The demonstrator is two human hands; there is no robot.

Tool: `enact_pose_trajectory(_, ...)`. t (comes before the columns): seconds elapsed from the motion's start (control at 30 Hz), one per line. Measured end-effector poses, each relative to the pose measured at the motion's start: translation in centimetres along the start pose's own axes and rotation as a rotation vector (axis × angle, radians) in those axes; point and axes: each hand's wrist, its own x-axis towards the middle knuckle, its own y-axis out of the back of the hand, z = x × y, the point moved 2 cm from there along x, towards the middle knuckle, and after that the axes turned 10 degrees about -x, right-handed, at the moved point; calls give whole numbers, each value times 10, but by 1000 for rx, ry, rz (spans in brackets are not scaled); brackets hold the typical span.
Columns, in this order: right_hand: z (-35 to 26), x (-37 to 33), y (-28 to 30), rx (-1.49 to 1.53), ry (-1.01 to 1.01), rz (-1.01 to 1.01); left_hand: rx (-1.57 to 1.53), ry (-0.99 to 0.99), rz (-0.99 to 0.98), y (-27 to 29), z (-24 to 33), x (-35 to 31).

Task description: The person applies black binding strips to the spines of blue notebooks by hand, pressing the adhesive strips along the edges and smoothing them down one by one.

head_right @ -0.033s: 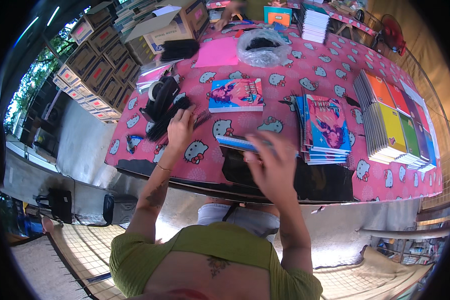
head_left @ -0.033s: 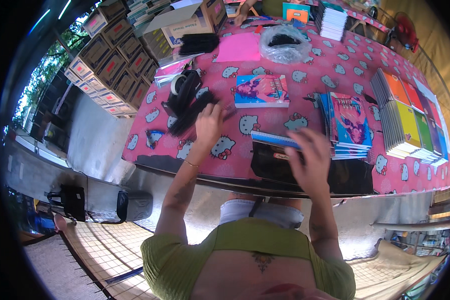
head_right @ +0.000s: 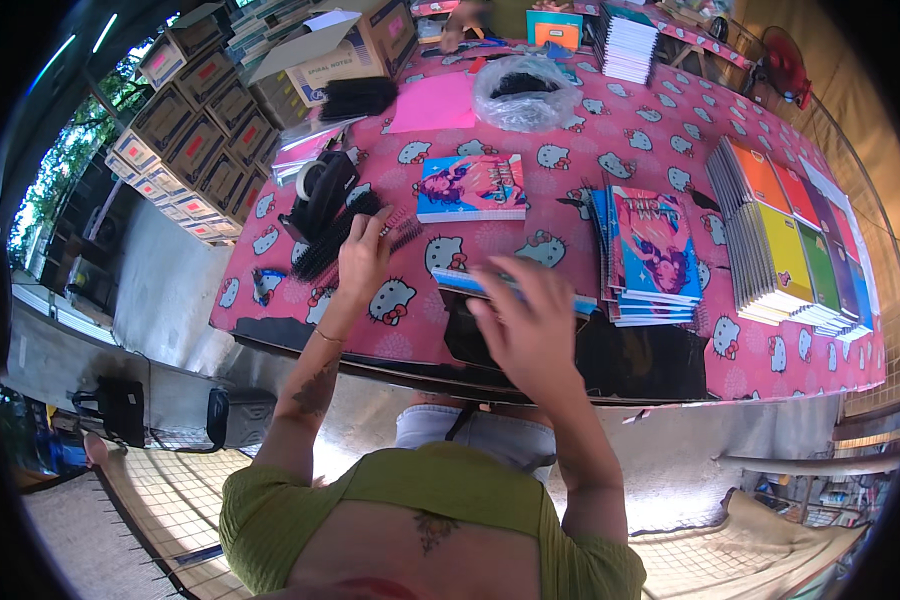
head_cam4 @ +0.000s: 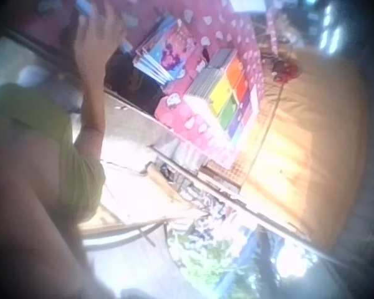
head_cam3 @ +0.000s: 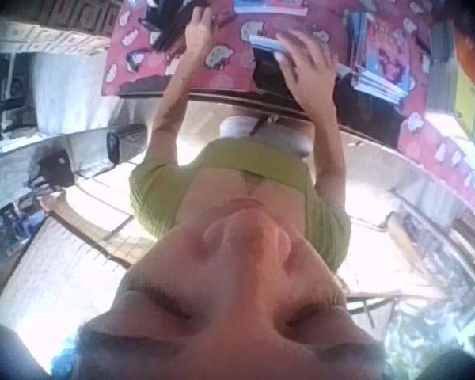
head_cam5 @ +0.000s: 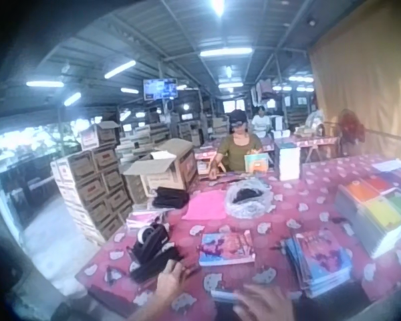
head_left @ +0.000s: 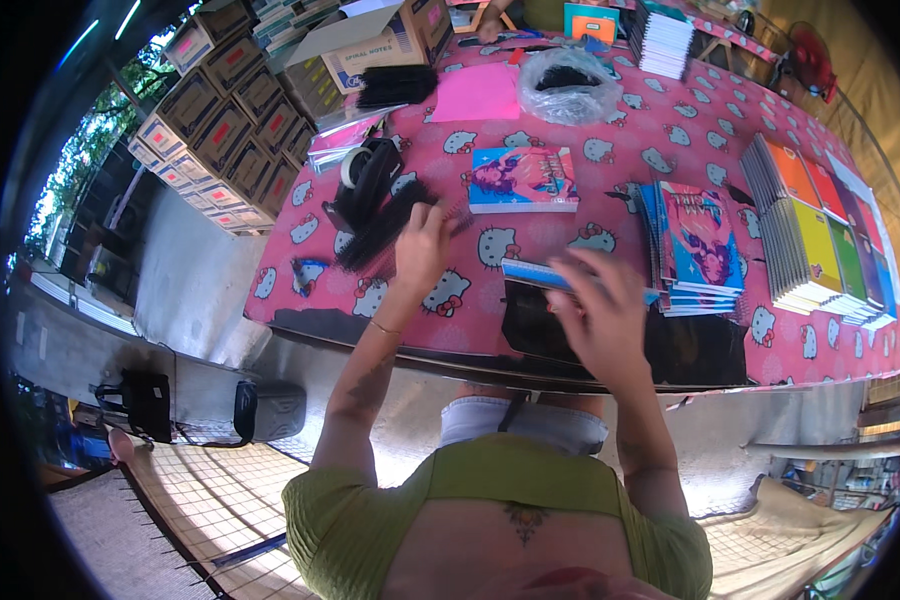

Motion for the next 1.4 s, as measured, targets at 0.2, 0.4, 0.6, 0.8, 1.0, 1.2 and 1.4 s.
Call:
enact_pose_trajectory(0.2, 1, 20, -65, -17, -77, -151, -530, 115, -109, 33, 90, -27)
enact_pose_trajectory(0.4, 1, 23, -64, -2, -46, -52, -504, 24, -15, 28, 92, -31)
enact_pose_trajectory(0.6, -1, 25, -61, -4, -34, -79, -510, 67, -100, 28, 87, -24)
enact_pose_trajectory(0.8, 2, 24, -62, 36, -33, -106, -520, -104, -497, 30, 73, 4)
enact_pose_trajectory(1.0, 7, 26, -55, 104, -83, -215, -515, -192, -455, 33, 81, 11)
enact_pose_trajectory(1.2, 7, 28, -41, -49, 85, -45, -539, -156, -477, 32, 86, 18)
enact_pose_trajectory(1.4, 16, 19, -38, -25, -69, -247, -439, -49, -546, 22, 84, 11)
